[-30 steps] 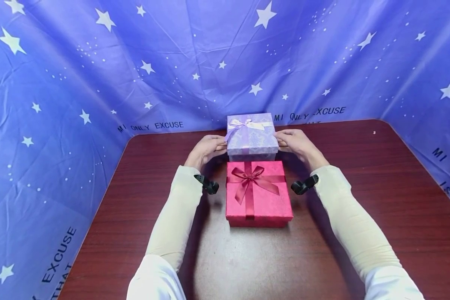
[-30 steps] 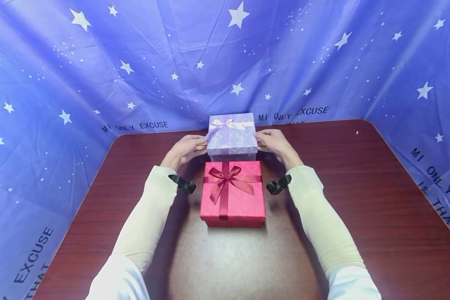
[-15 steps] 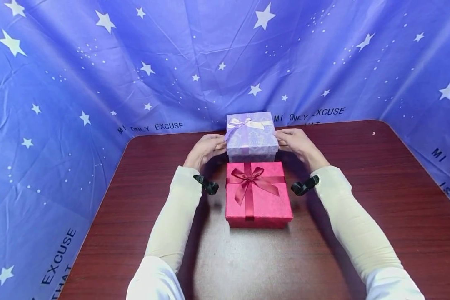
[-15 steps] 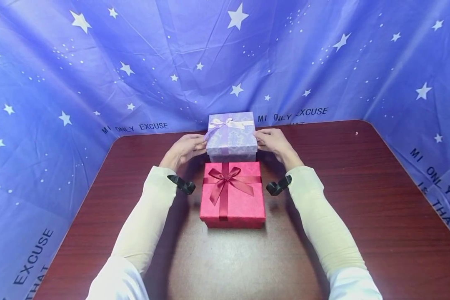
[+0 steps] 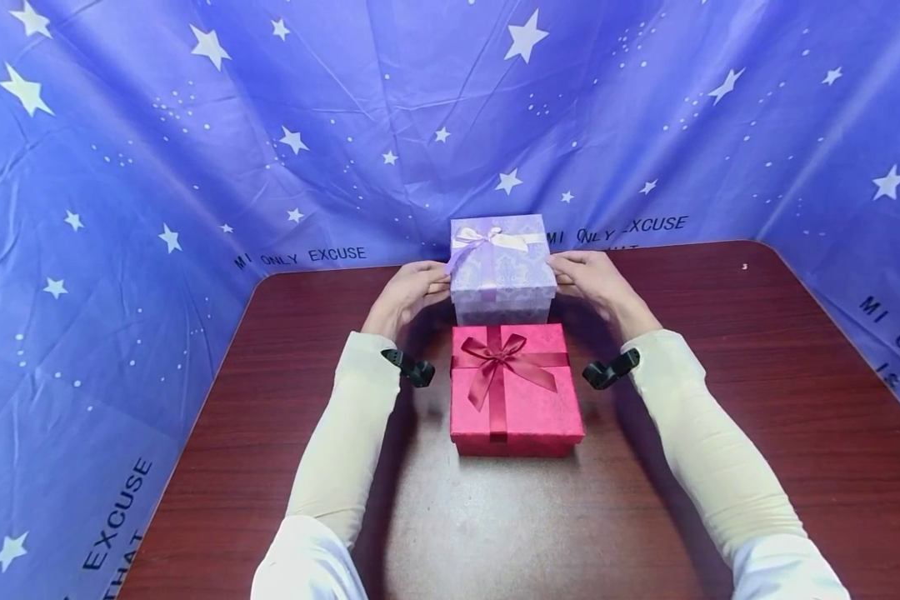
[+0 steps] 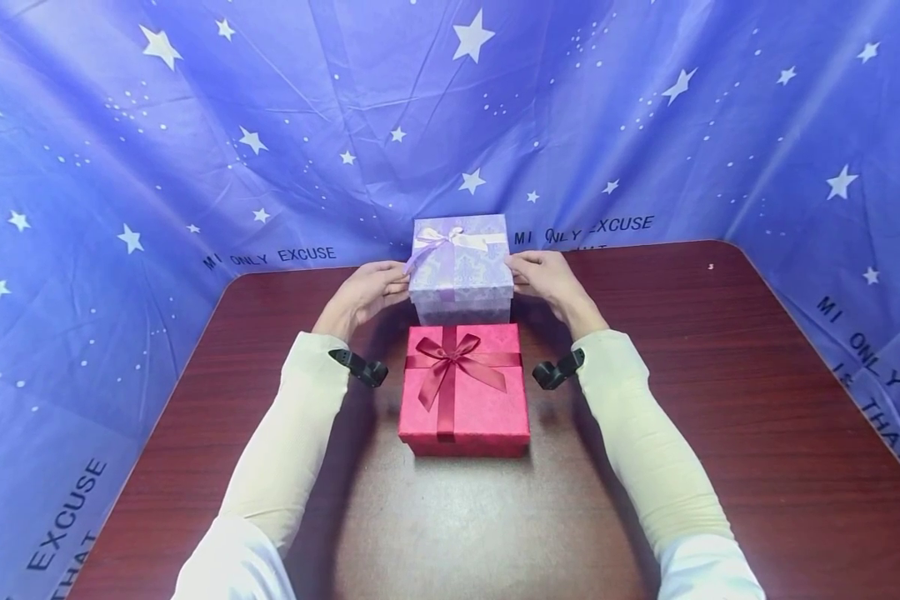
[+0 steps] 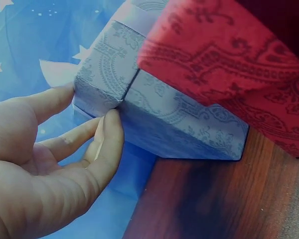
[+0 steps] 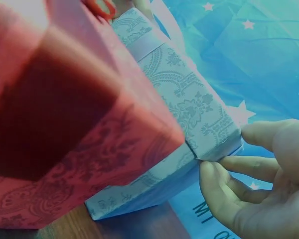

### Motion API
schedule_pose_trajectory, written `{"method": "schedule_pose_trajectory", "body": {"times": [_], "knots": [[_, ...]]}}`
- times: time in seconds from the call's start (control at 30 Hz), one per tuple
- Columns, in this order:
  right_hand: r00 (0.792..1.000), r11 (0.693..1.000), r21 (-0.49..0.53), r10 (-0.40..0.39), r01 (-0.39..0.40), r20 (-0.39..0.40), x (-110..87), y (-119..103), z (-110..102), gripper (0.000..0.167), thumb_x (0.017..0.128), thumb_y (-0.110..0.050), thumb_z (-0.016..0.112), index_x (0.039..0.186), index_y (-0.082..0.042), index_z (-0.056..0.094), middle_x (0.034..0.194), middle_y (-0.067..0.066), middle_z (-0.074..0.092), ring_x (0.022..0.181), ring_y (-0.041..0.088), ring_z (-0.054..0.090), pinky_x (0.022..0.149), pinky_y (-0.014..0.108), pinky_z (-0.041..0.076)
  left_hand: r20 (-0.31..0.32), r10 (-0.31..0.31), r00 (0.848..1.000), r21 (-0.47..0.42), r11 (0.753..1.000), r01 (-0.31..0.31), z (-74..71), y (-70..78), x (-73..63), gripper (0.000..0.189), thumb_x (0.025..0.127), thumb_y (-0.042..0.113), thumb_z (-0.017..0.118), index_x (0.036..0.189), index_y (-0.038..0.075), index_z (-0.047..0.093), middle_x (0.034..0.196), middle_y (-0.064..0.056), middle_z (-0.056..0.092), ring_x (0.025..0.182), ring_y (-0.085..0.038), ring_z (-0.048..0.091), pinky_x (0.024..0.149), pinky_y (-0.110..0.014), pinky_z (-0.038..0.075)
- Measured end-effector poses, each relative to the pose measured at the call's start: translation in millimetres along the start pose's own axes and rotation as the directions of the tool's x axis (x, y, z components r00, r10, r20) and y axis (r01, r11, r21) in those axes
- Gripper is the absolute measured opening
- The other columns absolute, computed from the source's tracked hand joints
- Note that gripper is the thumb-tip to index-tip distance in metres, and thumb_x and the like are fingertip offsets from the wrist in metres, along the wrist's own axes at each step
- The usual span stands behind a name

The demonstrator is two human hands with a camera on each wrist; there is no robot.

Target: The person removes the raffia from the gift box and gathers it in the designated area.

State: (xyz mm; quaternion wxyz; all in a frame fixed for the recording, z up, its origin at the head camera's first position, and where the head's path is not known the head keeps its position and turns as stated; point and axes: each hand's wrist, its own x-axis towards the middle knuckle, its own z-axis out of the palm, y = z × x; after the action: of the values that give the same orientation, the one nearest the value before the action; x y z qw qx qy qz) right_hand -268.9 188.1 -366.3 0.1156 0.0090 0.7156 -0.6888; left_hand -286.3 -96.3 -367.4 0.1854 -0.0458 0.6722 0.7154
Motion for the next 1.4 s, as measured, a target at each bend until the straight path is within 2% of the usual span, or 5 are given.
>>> {"method": "schedule_pose_trajectory", "body": {"times": [0.37, 0.67, 0.87, 1.07, 1.4], "knots": [[0.993, 0.997, -0.016, -0.07, 0.069, -0.091, -2.0, -15, 7, 0.047, 0.095, -0.028, 0.06, 0.125, 0.006, 0.053, 0.079, -0.006, 0.065, 0.072, 0.005, 0.065, 0.072, 0.02, 0.057, -0.003, 0.058, 0.998, 0.008, 0.998, -0.058, -1.6, 18.7, -10.5, 0.038, 0.097, 0.009, 0.054, 0.132, -0.003, 0.049, 0.091, -0.003, 0.062, 0.084, -0.011, 0.062, 0.101, -0.037, 0.048], [0.972, 0.972, -0.187, -0.175, 0.144, -0.16, -10.5, -31, 14, 0.05, 0.092, -0.039, 0.061, 0.124, -0.001, 0.059, 0.09, -0.005, 0.066, 0.08, 0.005, 0.063, 0.084, 0.027, 0.055, -0.057, 0.119, 0.991, 0.022, 0.993, -0.118, -1.3, 29.6, -16.4, 0.039, 0.095, 0.017, 0.059, 0.13, 0.003, 0.05, 0.103, -0.003, 0.058, 0.083, -0.012, 0.06, 0.072, -0.021, 0.052], [0.956, 0.936, -0.302, -0.24, 0.182, -0.168, -16.4, -37, 18, 0.05, 0.091, -0.041, 0.062, 0.131, -0.011, 0.058, 0.101, -0.003, 0.063, 0.082, 0.006, 0.059, 0.078, 0.021, 0.051, -0.071, 0.184, 0.98, -0.003, 0.983, -0.185, -2.1, 33.1, -19.1, 0.041, 0.094, 0.012, 0.06, 0.133, 0.004, 0.051, 0.111, -0.006, 0.058, 0.09, -0.015, 0.06, 0.086, -0.029, 0.053], [0.947, 0.945, -0.189, -0.295, 0.269, -0.127, -19.7, -41, 21, 0.051, 0.091, -0.023, 0.066, 0.138, -0.009, 0.051, 0.076, -0.005, 0.063, 0.062, 0.005, 0.058, 0.061, 0.017, 0.053, -0.084, 0.237, 0.968, -0.002, 0.971, -0.238, -3.2, 37.5, -22.7, 0.049, 0.091, 0.01, 0.063, 0.138, 0.01, 0.049, 0.121, -0.012, 0.053, 0.099, -0.02, 0.056, 0.094, -0.034, 0.051], [0.974, 0.971, 0.077, -0.223, 0.225, -0.042, -21.9, -43, 23, 0.047, 0.098, -0.008, 0.05, 0.144, -0.012, 0.042, 0.094, 0.001, 0.068, 0.079, 0.011, 0.069, 0.078, 0.023, 0.057, -0.032, 0.231, 0.972, -0.142, 0.962, -0.233, -6.4, 41.6, -24.2, 0.044, 0.098, 0.004, 0.047, 0.14, 0.017, 0.049, 0.105, -0.009, 0.058, 0.078, -0.014, 0.061, 0.076, -0.024, 0.053]]}}
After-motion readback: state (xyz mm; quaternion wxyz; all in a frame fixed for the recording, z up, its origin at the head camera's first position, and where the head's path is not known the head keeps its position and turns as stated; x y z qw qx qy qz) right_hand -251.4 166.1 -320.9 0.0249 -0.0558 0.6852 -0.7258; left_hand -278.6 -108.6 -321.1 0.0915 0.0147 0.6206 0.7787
